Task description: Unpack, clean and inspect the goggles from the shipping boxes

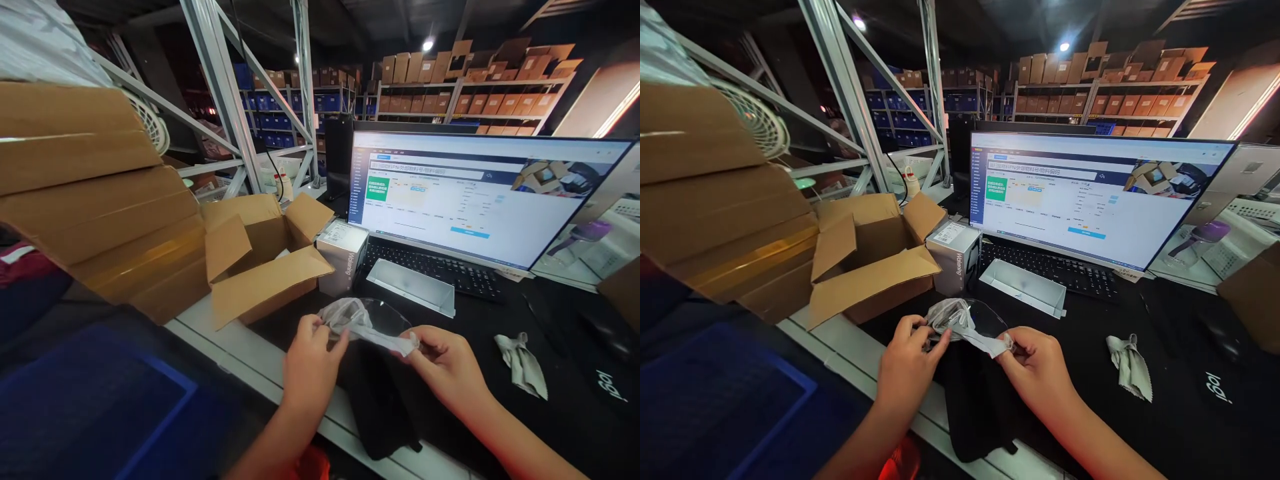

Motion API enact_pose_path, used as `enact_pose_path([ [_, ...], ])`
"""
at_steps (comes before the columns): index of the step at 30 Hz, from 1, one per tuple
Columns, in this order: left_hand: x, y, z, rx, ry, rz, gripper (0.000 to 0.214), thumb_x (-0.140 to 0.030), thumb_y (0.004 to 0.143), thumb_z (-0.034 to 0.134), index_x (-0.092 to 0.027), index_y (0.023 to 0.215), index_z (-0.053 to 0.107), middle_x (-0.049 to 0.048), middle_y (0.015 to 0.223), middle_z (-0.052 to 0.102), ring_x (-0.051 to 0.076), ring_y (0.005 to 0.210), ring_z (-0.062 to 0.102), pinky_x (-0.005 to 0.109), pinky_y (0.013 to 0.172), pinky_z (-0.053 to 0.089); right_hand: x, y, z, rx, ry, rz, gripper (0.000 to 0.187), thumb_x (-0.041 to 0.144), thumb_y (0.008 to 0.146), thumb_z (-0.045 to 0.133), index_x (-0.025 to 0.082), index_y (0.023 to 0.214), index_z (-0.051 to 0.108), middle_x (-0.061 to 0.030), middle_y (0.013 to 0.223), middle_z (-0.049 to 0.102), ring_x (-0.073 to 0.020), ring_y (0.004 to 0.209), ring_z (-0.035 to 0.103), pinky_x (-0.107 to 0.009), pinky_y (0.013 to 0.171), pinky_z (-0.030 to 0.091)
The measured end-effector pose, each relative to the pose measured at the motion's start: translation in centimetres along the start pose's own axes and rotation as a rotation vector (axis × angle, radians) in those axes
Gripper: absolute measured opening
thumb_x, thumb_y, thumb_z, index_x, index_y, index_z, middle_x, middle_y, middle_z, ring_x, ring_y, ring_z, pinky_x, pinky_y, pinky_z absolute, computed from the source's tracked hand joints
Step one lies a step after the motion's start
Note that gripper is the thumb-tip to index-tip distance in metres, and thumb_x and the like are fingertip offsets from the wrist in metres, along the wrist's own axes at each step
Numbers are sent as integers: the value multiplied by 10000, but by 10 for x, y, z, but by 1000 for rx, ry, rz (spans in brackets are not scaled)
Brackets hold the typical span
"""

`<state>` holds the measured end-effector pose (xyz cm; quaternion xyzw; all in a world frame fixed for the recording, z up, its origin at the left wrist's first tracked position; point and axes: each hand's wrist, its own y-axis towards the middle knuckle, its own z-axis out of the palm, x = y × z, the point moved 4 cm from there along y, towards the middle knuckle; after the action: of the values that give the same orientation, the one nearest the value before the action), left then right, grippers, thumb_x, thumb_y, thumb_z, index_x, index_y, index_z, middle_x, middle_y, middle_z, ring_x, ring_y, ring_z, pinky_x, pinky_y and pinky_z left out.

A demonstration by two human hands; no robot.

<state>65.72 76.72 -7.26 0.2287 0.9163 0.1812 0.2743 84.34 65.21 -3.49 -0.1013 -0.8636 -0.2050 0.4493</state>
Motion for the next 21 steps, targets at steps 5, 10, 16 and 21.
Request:
enact_pose_path([
  [5,3,2,3,-24,-227,-47,218,-192,876,565,-180,665,617,59,989,631,165,767,638,298,663,532,16,-7,5,49,-48,-144,189,256,887,576,188,770,708,-36,758,696,-148,628,645,-215,525,485],
  [10,8,-1,1,-56,-396,-20,177,-173,870,527,-187,728,631,70,1000,614,172,831,652,292,697,561,34,-18,5,161,-101,-305,209,192,943,528,221,1031,716,-57,1007,721,-130,785,694,-195,691,577],
  [16,7,-8,-9,-28,-359,-19,218,-190,904,532,-191,687,530,31,852,564,159,719,577,287,623,494,33,-28,10,-39,-295,-523,242,127,947,519,157,1128,676,-113,1103,720,-156,1017,712,-227,903,587],
  [21,-6,-30,-15,-116,-477,116,172,-163,958,490,-196,815,579,48,976,516,155,881,567,269,748,520,27,-29,24,-88,-432,-614,275,73,931,474,90,1106,686,-160,1105,726,-204,1016,722,-289,869,626],
])
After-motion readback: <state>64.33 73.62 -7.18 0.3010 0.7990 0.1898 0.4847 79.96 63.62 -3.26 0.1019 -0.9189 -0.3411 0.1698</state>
